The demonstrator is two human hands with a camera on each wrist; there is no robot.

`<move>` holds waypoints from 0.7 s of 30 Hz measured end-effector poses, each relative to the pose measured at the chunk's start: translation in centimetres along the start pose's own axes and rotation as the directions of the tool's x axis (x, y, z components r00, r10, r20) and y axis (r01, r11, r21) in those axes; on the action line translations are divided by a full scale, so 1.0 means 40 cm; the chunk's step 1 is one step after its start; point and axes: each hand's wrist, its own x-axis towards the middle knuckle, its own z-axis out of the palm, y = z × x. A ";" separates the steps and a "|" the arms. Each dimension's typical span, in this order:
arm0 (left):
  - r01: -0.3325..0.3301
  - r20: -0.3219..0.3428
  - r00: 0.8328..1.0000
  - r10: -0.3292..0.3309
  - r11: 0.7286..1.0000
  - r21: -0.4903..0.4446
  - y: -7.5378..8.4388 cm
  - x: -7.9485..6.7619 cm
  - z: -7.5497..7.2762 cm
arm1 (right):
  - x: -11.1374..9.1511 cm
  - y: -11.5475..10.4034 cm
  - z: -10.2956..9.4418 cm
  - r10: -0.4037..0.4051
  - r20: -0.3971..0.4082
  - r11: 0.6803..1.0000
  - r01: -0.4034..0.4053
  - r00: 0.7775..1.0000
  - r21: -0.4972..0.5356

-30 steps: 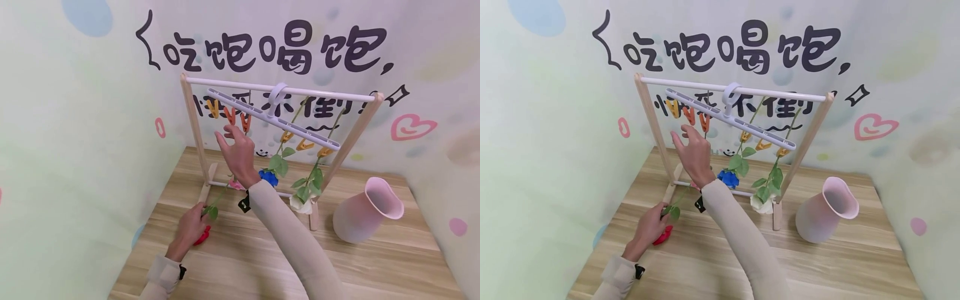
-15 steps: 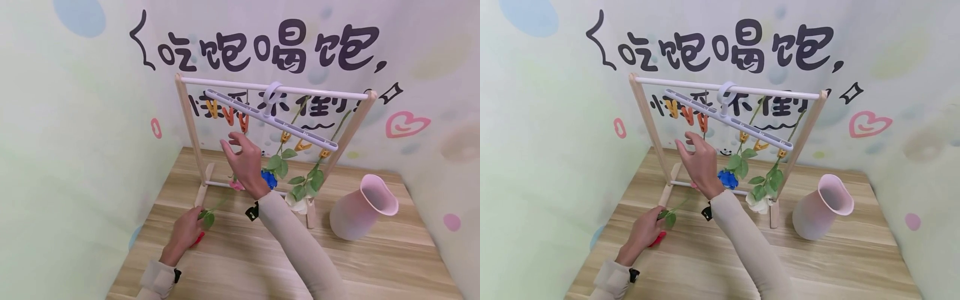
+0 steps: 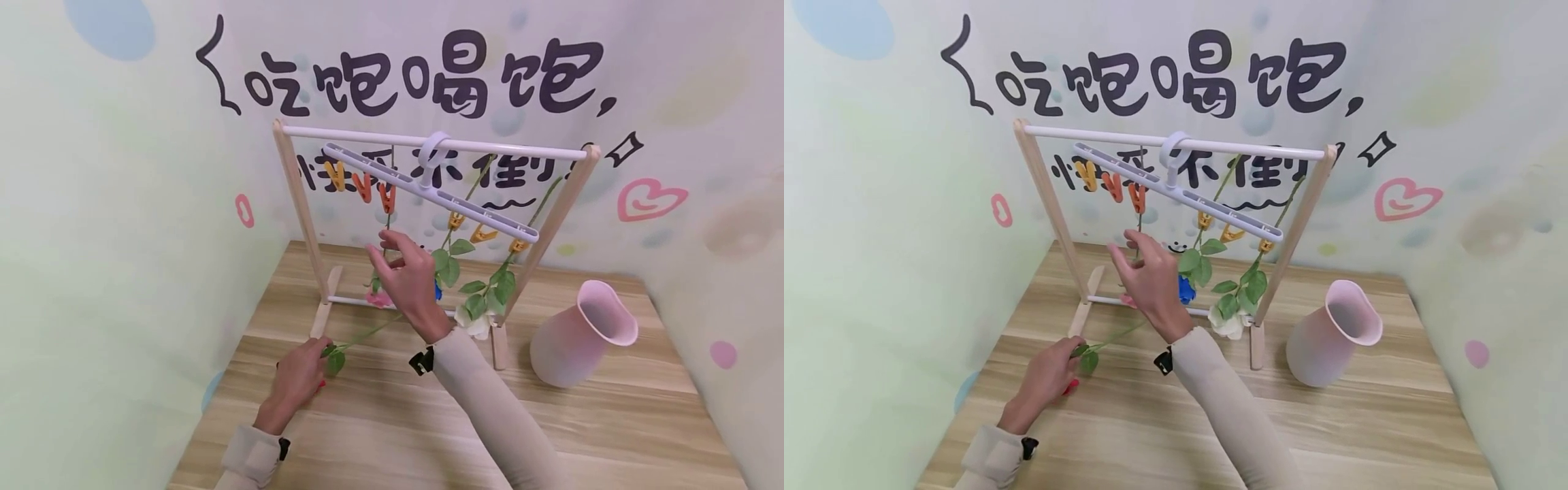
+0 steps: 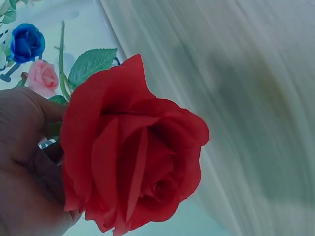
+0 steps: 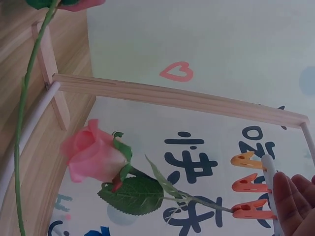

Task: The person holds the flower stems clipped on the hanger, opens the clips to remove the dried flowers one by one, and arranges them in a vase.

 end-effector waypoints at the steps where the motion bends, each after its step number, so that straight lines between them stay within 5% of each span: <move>1: -0.005 0.004 1.000 0.005 1.000 0.008 0.001 0.000 -0.001 | -0.003 0.001 -0.004 -0.005 0.000 1.000 0.005 1.000 -0.004; 21: -0.105 0.067 0.993 0.101 0.993 0.061 0.036 0.037 -0.055 | -0.073 0.037 -0.055 0.010 0.098 1.000 -0.007 0.995 -0.025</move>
